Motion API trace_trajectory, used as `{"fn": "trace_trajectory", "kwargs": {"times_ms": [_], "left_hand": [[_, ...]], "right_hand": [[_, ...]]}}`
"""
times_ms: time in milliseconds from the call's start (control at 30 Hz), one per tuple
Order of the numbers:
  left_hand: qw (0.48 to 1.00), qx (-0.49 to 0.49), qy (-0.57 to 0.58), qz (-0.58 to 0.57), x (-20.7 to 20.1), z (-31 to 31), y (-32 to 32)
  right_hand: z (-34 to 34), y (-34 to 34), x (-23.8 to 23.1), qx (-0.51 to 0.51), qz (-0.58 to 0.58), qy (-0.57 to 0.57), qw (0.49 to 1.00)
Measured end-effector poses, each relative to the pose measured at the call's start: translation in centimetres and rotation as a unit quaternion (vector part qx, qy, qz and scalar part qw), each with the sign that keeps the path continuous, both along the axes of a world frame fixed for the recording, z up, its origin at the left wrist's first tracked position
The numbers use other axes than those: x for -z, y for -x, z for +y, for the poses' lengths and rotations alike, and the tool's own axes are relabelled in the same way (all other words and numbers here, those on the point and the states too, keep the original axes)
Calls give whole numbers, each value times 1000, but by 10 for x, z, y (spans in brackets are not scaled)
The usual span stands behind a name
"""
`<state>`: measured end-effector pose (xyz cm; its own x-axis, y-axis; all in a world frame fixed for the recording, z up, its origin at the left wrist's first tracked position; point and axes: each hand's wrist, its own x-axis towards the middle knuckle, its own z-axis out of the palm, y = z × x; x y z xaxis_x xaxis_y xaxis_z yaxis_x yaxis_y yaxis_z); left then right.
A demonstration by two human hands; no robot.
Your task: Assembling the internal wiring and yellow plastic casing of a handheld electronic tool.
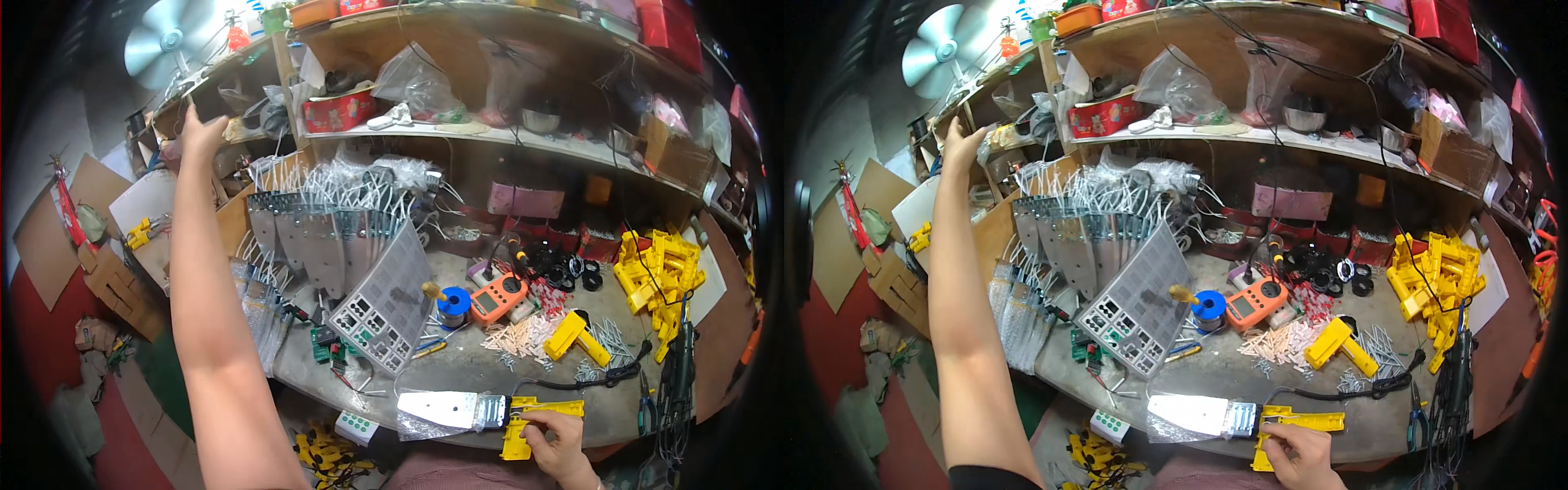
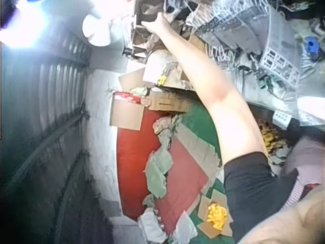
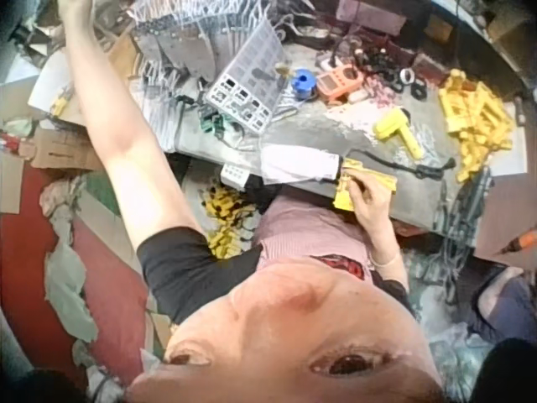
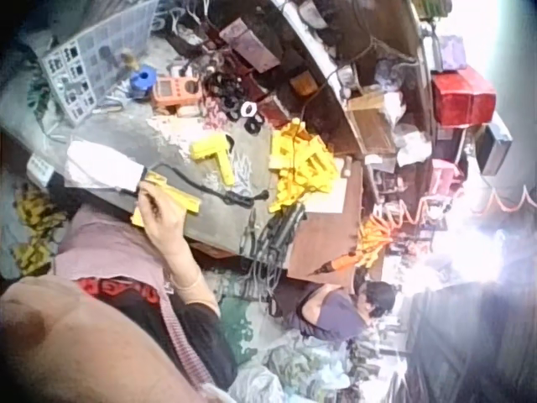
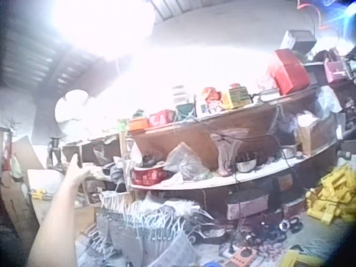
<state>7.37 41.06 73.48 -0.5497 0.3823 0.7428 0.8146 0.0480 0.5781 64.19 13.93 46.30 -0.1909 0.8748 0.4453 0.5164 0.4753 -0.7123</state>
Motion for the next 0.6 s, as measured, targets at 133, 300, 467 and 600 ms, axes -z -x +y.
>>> {"fn": "trace_trajectory", "kwargs": {"times_ms": [133, 300, 467, 600], "left_hand": [[990, 106, -84, 31, 103, -18, -28], [989, 133, -2, 67, 185, -105, -35], [970, 194, 140, -37, 237, -182, -73], [904, 275, 327, -16, 272, -214, -131]], "right_hand": [[6, -10, 17, 81, 20, -10, 996], [6, -35, 10, 82, 2, 17, 997], [11, -33, 11, 58, -29, 35, 997], [12, -30, 18, 28, -74, 6, 997]]}}
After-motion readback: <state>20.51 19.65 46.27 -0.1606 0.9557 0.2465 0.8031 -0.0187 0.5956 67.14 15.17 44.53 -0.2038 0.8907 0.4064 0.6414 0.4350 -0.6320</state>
